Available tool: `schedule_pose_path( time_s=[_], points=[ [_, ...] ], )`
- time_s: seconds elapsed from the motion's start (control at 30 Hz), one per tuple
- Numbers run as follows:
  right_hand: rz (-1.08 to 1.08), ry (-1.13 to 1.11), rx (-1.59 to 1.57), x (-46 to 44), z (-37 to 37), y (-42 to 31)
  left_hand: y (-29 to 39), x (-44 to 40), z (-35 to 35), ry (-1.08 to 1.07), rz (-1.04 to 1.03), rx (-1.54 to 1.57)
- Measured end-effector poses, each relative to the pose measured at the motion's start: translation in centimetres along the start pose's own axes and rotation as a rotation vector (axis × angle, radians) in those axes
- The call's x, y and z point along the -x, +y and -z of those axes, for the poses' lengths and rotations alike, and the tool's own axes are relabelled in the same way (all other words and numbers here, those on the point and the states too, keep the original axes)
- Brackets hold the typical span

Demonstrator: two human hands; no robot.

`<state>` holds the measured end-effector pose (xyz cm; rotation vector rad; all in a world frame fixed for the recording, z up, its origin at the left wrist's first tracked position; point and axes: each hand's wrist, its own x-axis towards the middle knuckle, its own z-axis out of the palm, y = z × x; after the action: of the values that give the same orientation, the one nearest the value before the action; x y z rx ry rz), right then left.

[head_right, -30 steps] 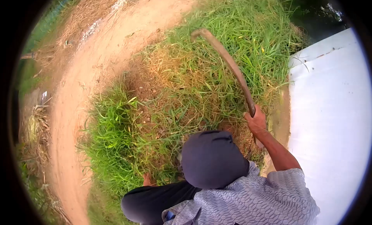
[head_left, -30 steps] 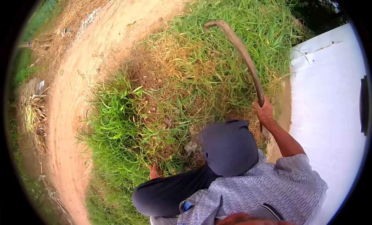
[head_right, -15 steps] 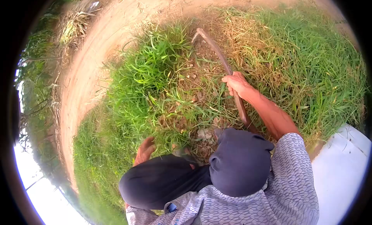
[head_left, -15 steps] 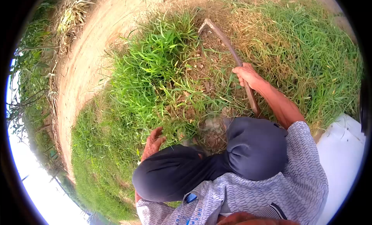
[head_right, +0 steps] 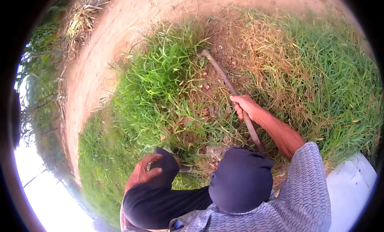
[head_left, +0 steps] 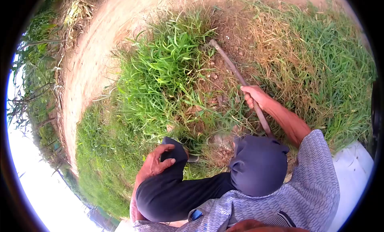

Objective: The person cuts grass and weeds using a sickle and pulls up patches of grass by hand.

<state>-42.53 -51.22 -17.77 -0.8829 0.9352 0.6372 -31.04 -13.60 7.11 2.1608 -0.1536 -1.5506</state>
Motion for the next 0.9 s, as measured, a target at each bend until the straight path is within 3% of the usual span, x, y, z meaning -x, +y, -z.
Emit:
schedule_pose_path(
  time_s=[0.07,0.2,0.3,0.33,0.43,0.5,0.6,0.7,0.83,0.9],
  points=[
    [-0.046,0.099,-0.313,-0.2,-0.4,-1.7,0.1,-1.9,0.3,-0.048,-0.025,-0.033],
    [0.153,0.273,-0.454,-4.8,1.0,-5.9,-1.9,-4.0,1.6,-0.14,0.004,-0.147],
    [0.219,0.306,-0.306,-8.1,0.1,-7.2,-0.9,-6.8,3.6,-0.196,-0.032,-0.218],
    [0.105,0.244,-0.224,-8.0,-1.0,-6.1,0.1,-8.2,4.6,-0.22,-0.043,-0.238],
    [0.066,0.177,-0.125,-6.2,-2.6,-2.4,3.2,-14.6,4.8,-0.21,-0.173,-0.351],
    [0.07,0.184,-0.151,-6.8,-2.3,-2.7,4.0,-19.9,3.8,-0.215,-0.271,-0.278],
    [0.159,0.102,-0.198,-4.8,-1.4,-3.5,6.7,-28.4,1.9,-0.134,-0.468,-0.467],
    [-0.028,0.094,-0.39,-1.9,-1.5,-2.5,8.2,-36.1,0.6,0.011,-0.636,-0.68],
    [-0.03,0.157,-0.298,0.8,-3.3,-1.4,9.3,-41.2,0.8,0.106,-0.53,-0.908],
    [0.032,0.232,-0.244,0.7,-5.4,-2.1,8.5,-42.0,1.8,0.058,-0.361,-1.124]
  ],
)
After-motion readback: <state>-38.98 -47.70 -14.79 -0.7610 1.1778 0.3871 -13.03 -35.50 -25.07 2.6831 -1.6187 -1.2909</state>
